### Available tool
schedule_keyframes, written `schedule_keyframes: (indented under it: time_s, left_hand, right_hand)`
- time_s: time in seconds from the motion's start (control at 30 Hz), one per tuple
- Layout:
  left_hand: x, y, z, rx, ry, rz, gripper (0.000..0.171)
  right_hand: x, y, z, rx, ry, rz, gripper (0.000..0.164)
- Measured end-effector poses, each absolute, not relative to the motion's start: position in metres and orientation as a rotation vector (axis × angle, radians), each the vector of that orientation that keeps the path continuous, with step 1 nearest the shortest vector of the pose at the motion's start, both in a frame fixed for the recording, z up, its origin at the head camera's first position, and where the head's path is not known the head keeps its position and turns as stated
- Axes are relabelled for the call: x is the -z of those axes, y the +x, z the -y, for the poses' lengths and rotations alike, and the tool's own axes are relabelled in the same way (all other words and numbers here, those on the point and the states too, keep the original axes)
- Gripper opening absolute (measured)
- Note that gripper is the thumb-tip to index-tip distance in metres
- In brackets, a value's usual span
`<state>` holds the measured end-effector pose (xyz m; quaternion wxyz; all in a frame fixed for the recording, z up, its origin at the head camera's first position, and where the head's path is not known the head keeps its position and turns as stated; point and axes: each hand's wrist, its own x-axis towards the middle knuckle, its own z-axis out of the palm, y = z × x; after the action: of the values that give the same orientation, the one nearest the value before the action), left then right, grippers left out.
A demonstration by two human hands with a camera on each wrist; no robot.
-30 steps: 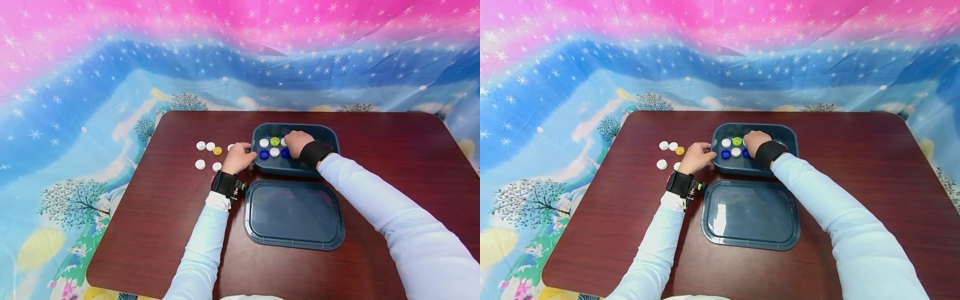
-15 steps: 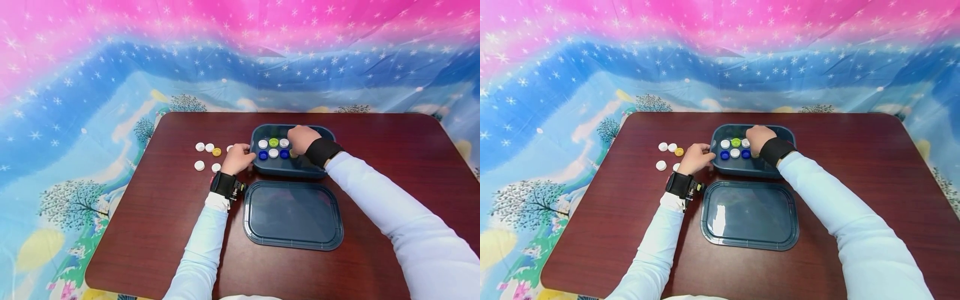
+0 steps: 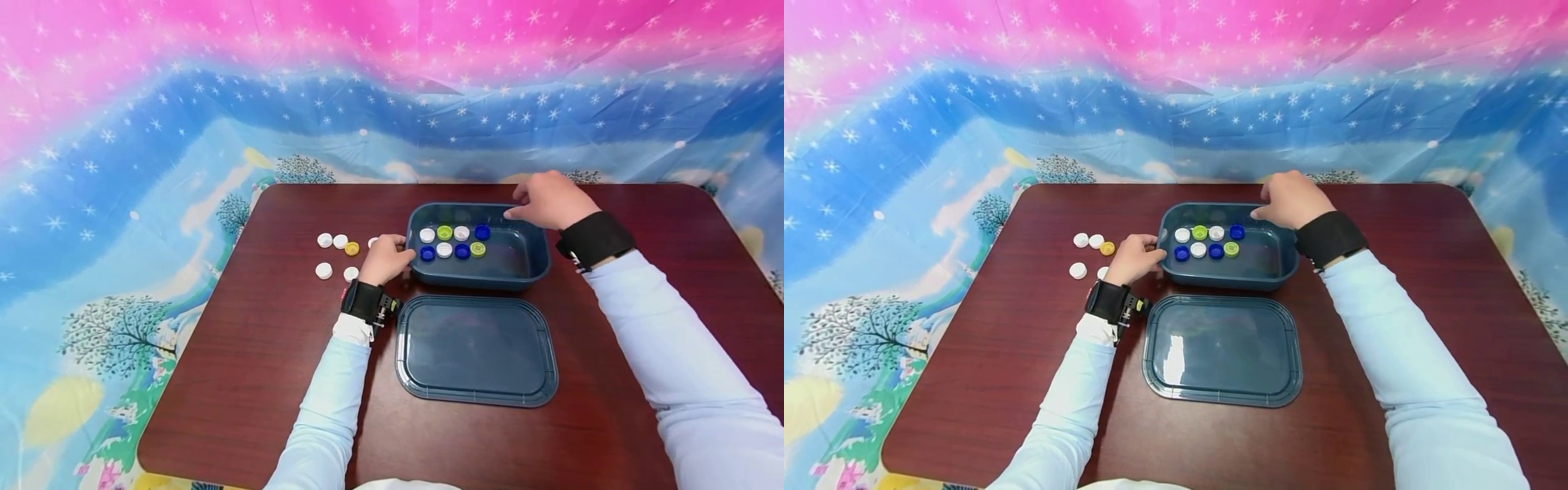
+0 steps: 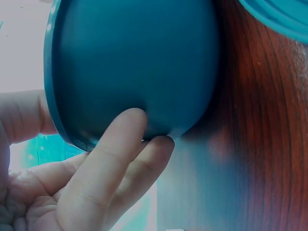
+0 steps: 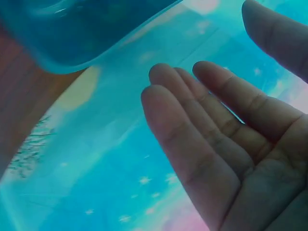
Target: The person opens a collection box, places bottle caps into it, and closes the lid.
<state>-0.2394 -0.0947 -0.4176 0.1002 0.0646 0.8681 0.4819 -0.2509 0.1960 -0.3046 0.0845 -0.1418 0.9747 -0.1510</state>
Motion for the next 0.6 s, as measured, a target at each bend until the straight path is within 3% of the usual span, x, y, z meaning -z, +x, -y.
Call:
schedule_keyframes:
  time_s: [0.37,0.6]
  left_hand:
    - [0.417,-0.237,0.094,-1.437,0.160,-2.546,0.031]
    - [0.416,-0.237,0.092,-1.437,0.169,-2.565,0.030]
  right_hand:
    - [0.348,-0.225,-0.257,0.834,-0.108,-2.859,0.069]
    - [0.381,-0.213,-0.267,1.180,-0.001,-2.651,0.068]
